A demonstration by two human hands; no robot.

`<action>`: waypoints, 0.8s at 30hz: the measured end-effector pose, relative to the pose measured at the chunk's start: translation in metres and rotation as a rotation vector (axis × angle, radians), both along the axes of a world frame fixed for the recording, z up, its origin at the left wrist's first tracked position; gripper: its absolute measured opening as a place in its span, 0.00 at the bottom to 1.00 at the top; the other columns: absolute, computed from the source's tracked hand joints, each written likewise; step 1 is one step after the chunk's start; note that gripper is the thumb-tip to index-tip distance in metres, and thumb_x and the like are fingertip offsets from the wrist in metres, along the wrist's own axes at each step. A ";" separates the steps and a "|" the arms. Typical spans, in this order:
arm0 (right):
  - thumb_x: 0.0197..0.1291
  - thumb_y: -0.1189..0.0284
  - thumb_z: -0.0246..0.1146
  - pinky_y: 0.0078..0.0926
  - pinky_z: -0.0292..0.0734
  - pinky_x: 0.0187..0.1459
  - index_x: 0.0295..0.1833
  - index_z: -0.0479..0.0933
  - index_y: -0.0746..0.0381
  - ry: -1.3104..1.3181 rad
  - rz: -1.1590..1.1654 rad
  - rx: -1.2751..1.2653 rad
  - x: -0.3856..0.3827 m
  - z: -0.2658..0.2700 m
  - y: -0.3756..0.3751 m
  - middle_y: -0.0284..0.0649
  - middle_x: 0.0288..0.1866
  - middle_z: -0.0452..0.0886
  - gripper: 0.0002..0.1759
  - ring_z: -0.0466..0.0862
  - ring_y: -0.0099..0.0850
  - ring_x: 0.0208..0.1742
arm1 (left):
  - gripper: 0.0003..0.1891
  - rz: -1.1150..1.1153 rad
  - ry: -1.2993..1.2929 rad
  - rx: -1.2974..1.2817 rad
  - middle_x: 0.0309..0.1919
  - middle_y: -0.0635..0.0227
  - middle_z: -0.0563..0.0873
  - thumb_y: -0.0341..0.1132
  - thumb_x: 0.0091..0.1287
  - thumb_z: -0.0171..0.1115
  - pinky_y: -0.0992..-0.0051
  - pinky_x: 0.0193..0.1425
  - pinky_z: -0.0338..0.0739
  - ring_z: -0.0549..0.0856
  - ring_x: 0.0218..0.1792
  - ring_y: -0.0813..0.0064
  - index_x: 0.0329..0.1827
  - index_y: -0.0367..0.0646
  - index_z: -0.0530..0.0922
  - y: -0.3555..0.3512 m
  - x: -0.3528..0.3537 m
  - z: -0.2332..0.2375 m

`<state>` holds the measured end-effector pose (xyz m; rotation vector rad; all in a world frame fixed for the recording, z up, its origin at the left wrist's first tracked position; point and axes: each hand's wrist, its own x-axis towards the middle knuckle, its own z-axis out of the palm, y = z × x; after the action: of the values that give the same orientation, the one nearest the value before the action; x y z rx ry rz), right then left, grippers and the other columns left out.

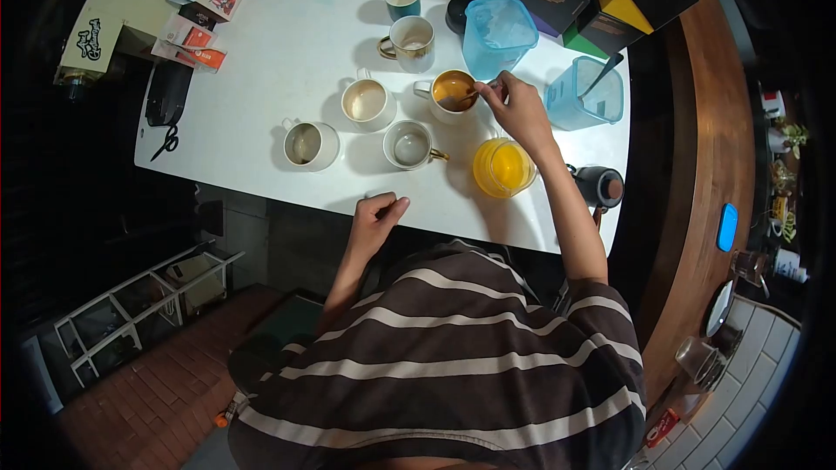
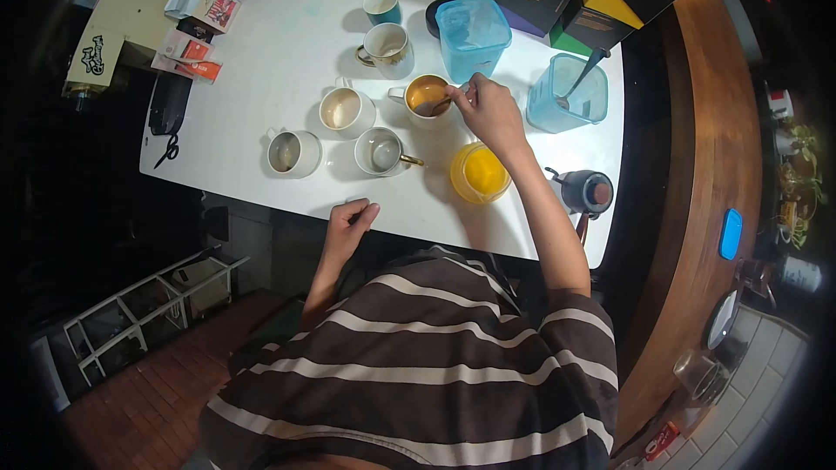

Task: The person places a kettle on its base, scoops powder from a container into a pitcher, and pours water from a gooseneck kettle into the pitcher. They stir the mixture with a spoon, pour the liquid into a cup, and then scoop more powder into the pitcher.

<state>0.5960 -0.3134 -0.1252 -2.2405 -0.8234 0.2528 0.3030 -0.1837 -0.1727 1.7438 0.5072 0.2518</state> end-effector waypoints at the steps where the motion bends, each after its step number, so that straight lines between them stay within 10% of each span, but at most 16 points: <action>1: 0.65 0.52 0.67 0.41 0.75 0.33 0.33 0.77 0.69 -0.001 -0.005 0.000 0.000 -0.001 0.001 0.51 0.22 0.80 0.27 0.82 0.49 0.26 | 0.21 -0.005 -0.001 0.000 0.16 0.74 0.65 0.33 0.71 0.65 0.75 0.24 0.56 0.61 0.21 0.85 0.22 0.35 0.67 -0.001 0.005 0.001; 12: 0.68 0.66 0.64 0.47 0.73 0.34 0.36 0.73 0.68 0.034 0.190 0.026 0.003 0.000 0.013 0.55 0.25 0.79 0.16 0.80 0.57 0.30 | 0.08 -0.463 -0.107 0.210 0.32 0.68 0.81 0.31 0.63 0.72 0.73 0.35 0.76 0.82 0.31 0.73 0.38 0.40 0.81 -0.024 0.053 -0.003; 24: 0.64 0.77 0.63 0.46 0.73 0.40 0.44 0.70 0.67 -0.168 0.199 0.257 -0.043 0.084 -0.053 0.51 0.35 0.76 0.09 0.78 0.53 0.38 | 0.48 -0.380 -0.289 0.533 0.68 0.50 0.67 0.43 0.55 0.80 0.58 0.75 0.66 0.68 0.71 0.50 0.75 0.39 0.60 -0.055 0.081 -0.034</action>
<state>0.5528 -0.3666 -0.0408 -1.9597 -1.1054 0.0471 0.3844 -0.2385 -0.2068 2.2292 -0.1230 0.3825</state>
